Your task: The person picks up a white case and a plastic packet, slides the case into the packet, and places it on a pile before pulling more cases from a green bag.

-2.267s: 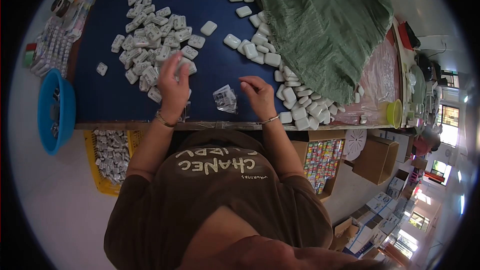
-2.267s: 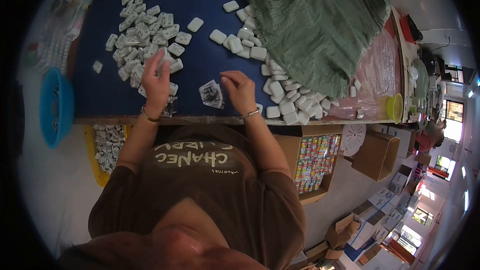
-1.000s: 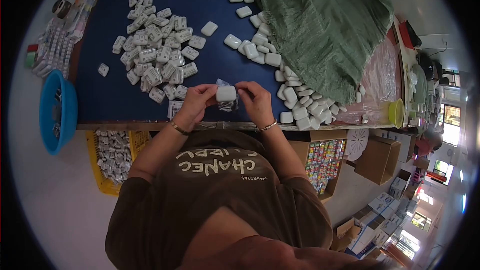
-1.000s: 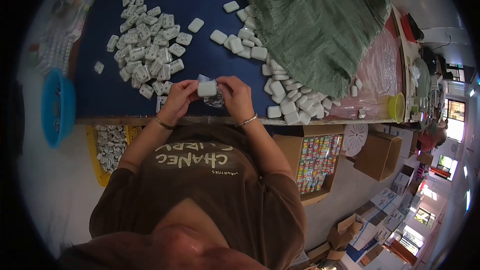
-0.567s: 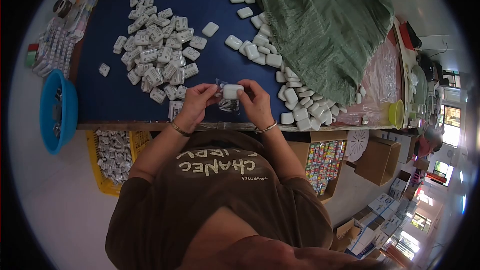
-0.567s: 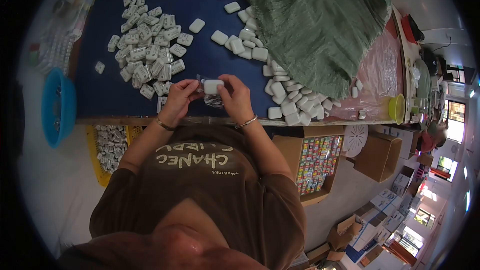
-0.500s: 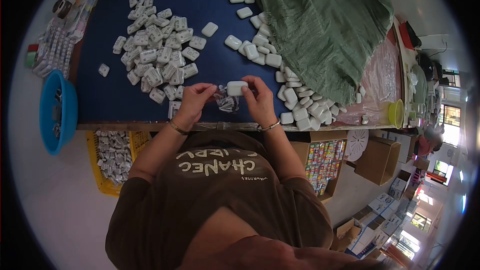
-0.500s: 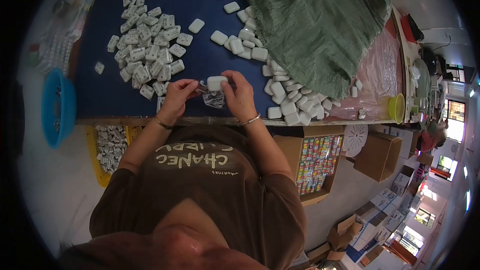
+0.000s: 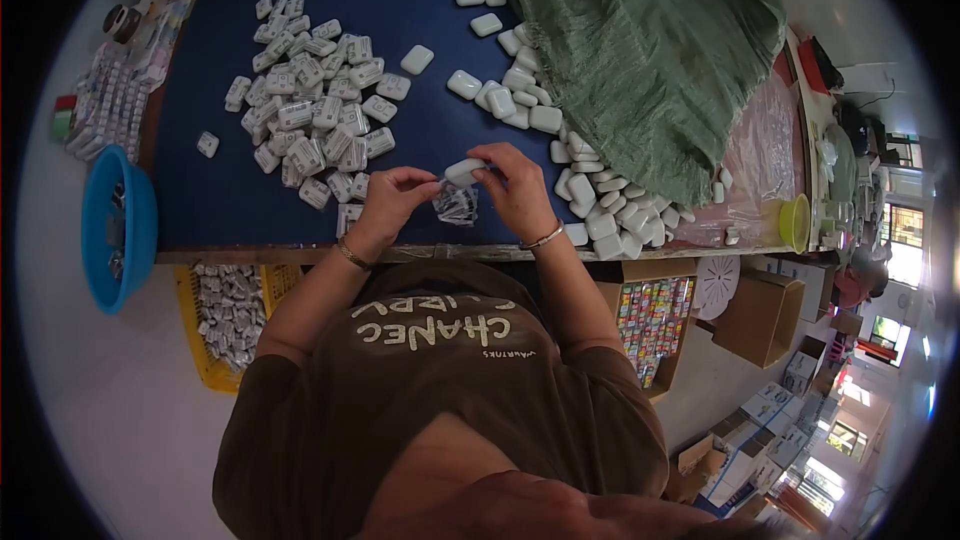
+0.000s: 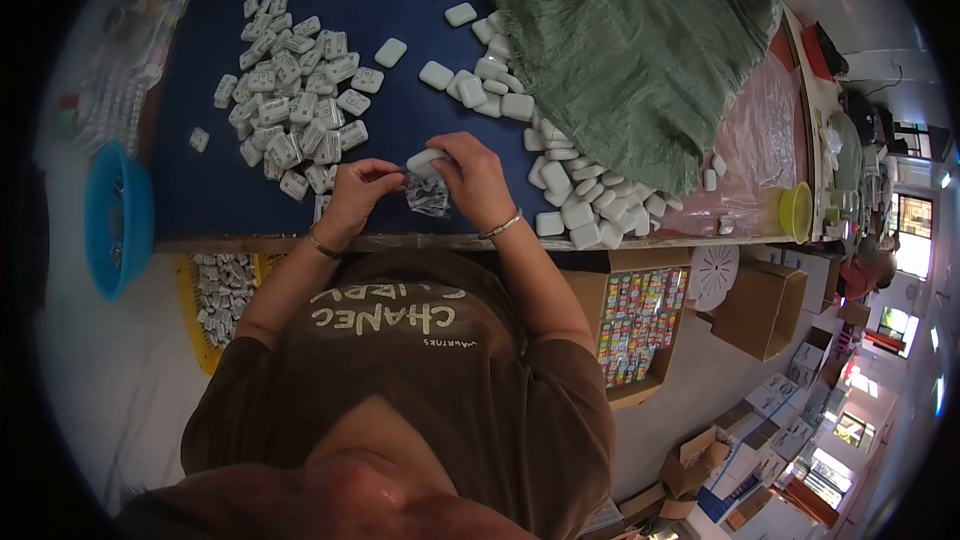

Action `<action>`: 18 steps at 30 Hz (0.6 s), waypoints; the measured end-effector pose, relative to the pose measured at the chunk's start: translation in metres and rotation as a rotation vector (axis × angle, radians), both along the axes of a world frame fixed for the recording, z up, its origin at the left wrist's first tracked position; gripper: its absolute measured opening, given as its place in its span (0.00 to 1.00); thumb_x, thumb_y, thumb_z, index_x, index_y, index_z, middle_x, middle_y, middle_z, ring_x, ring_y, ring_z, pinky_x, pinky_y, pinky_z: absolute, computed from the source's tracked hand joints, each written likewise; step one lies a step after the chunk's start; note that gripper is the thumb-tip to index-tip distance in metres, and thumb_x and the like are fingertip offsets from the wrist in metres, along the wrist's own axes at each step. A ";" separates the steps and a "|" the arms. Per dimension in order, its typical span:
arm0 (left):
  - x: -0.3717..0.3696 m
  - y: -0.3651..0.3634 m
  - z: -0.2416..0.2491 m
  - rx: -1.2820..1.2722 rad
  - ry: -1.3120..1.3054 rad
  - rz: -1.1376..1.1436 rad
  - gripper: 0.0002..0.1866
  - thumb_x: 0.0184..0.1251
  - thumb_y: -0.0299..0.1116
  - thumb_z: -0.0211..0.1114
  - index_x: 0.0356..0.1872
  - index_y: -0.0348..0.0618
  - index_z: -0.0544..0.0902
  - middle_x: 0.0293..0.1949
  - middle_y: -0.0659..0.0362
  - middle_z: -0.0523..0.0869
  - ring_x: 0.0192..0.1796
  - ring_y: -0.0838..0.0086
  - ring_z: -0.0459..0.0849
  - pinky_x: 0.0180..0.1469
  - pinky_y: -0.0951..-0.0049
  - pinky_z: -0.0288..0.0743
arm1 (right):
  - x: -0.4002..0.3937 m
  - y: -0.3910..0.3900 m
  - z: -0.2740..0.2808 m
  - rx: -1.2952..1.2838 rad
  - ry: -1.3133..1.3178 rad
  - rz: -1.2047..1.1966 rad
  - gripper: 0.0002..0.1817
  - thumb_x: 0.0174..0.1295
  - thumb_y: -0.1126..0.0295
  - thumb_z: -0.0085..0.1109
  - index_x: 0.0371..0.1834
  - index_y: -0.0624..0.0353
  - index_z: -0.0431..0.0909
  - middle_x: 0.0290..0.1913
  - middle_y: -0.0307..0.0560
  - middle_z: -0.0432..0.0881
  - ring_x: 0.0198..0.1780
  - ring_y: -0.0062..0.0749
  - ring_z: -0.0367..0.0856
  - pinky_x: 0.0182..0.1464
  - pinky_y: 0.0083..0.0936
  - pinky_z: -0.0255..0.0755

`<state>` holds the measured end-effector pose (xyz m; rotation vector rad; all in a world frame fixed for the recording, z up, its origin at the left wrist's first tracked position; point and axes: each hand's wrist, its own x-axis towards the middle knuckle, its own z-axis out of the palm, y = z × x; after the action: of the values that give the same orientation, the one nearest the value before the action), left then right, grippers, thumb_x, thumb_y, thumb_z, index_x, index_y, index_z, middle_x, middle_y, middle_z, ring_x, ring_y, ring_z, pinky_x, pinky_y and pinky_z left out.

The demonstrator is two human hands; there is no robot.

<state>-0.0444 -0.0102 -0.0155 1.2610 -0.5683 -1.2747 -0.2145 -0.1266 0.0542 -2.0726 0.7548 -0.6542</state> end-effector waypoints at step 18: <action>-0.013 -0.003 -0.006 -0.022 0.067 -0.077 0.10 0.63 0.28 0.68 0.43 0.33 0.82 0.33 0.60 0.86 0.34 0.84 0.80 0.38 0.83 0.75 | 0.005 0.010 -0.026 0.392 -0.113 -0.121 0.10 0.55 0.77 0.67 0.41 0.65 0.81 0.33 0.50 0.86 0.35 0.27 0.85 0.38 0.22 0.77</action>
<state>-0.0571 -0.0129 -0.0213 1.1835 -0.5857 -1.3662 -0.2092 -0.1165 0.0284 -1.6309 0.8713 -0.6265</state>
